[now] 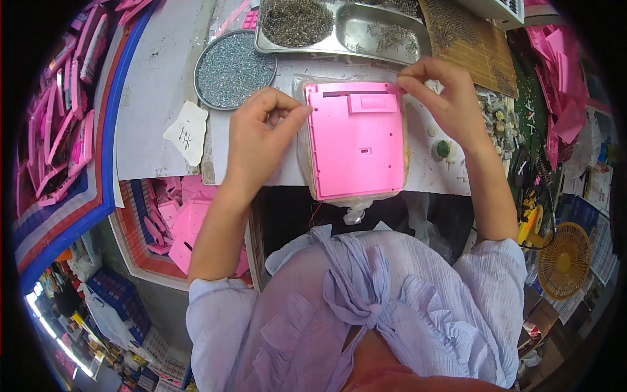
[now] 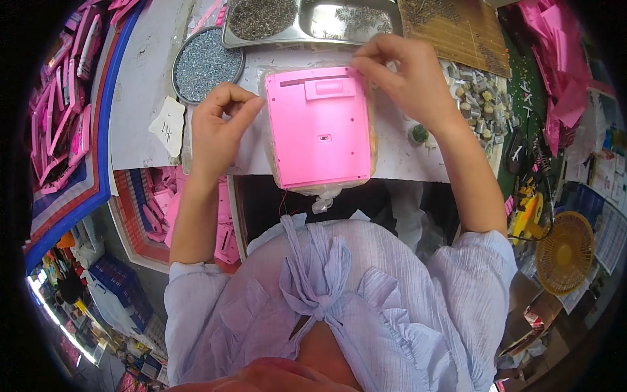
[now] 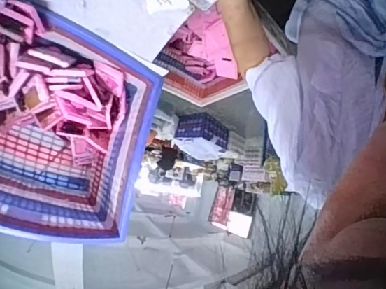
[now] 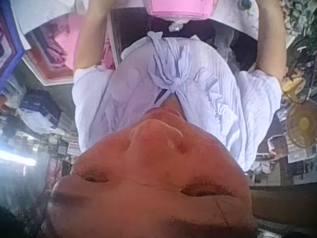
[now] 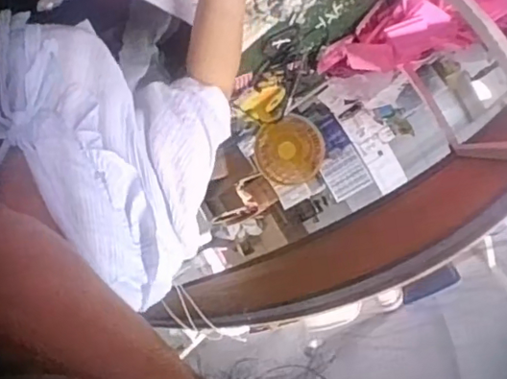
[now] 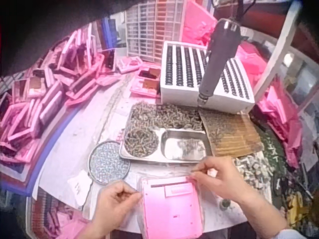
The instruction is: Assembling the internal components and outer casing of a pink electronic toy device using a soldering iron and an electric screwdriver.
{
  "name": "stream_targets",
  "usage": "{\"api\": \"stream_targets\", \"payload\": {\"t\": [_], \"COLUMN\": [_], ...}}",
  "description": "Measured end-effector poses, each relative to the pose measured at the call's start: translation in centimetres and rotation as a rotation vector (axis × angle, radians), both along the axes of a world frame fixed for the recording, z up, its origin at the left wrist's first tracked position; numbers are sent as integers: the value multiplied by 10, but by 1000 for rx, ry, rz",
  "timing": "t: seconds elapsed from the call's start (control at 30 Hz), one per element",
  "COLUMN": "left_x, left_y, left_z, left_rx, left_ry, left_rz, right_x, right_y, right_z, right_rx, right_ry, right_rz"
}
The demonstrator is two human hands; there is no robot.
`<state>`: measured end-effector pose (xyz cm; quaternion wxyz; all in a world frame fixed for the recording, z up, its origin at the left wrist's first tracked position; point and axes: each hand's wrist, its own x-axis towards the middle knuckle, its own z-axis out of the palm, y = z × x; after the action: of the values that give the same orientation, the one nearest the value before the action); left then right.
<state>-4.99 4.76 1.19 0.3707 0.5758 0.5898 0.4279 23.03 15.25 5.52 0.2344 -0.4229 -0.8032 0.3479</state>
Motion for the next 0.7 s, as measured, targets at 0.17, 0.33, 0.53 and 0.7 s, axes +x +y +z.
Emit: {"api": "stream_targets", "payload": {"t": [0.17, 0.33, 0.53, 0.7], "left_x": [14, 11, 25, 59], "left_y": [7, 10, -9, -48], "left_z": [-2, 8, 47, 43], "left_rx": [170, 75, 165, -342], "left_ry": [182, 364, 313, -427], "left_rz": [-35, -98, 48, -292], "right_x": [16, 12, 5, -7], "right_y": [-16, -24, -52, -74], "right_z": [-2, 6, 26, 22], "right_rx": [-78, -19, 124, 319], "right_ry": [113, 92, 100, 189], "right_rz": [-66, -6, 217, 386]}}
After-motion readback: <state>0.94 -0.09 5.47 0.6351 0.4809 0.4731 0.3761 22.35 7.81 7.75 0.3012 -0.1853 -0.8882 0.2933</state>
